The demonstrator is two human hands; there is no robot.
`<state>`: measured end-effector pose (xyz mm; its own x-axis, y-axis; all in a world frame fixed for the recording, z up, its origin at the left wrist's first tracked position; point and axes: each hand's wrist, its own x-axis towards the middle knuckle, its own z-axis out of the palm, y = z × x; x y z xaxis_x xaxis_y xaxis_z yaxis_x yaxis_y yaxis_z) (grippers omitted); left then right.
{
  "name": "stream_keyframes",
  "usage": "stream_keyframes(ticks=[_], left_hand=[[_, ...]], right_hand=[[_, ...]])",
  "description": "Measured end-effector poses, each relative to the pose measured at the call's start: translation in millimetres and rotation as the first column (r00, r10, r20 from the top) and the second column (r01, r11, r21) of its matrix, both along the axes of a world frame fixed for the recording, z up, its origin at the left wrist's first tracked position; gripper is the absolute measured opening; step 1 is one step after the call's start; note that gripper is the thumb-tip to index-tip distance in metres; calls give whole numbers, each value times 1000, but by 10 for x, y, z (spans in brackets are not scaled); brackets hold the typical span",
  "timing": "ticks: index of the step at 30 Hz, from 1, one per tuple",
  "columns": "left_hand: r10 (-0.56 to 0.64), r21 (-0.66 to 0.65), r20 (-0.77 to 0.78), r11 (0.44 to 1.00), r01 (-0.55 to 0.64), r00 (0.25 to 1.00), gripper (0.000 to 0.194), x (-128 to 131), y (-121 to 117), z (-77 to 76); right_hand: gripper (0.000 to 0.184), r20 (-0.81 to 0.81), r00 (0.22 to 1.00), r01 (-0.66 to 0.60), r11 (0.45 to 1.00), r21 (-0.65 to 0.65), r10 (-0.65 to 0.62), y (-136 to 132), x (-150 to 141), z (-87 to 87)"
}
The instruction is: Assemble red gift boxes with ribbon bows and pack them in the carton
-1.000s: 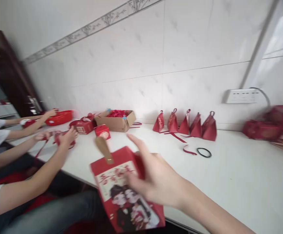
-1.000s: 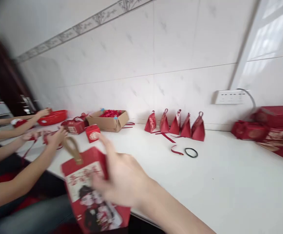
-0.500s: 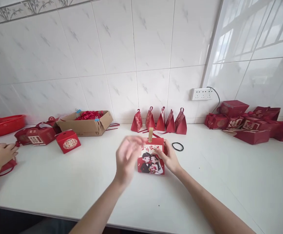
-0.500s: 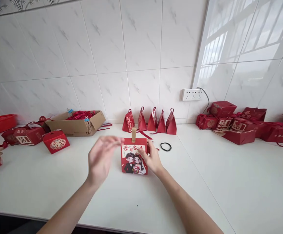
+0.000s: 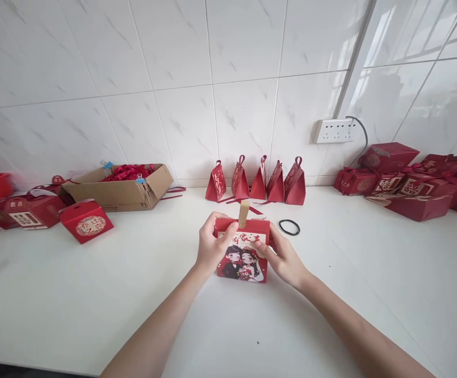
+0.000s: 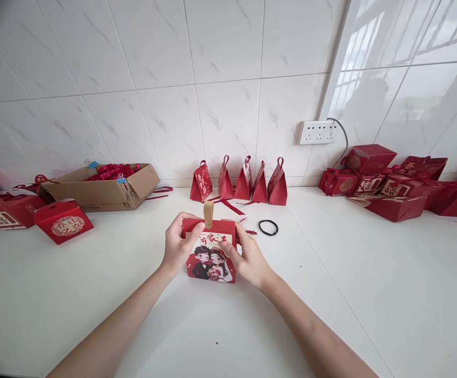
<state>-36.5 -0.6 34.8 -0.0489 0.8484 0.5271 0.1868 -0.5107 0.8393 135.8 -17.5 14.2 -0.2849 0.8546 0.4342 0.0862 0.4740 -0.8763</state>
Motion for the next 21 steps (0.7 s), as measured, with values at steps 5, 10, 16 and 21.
stream_keyframes(ticks=[5, 10, 16, 21], left_hand=[[-33, 19, 29, 999, 32, 999, 19, 0, -40, 101], [-84, 11, 1, 996, 84, 996, 24, 5, -53, 202], [-30, 22, 31, 999, 29, 999, 19, 70, -76, 173], [7, 69, 24, 998, -9, 1000, 22, 79, -94, 156]], right_hand=[[43, 8, 1000, -15, 998, -59, 15, -2, 37, 20], [53, -12, 999, -32, 996, -80, 31, -17, 27, 23], [57, -17, 999, -34, 997, -75, 33, -21, 7, 11], [54, 110, 976, 154, 953, 261, -188, -8, -11, -1]])
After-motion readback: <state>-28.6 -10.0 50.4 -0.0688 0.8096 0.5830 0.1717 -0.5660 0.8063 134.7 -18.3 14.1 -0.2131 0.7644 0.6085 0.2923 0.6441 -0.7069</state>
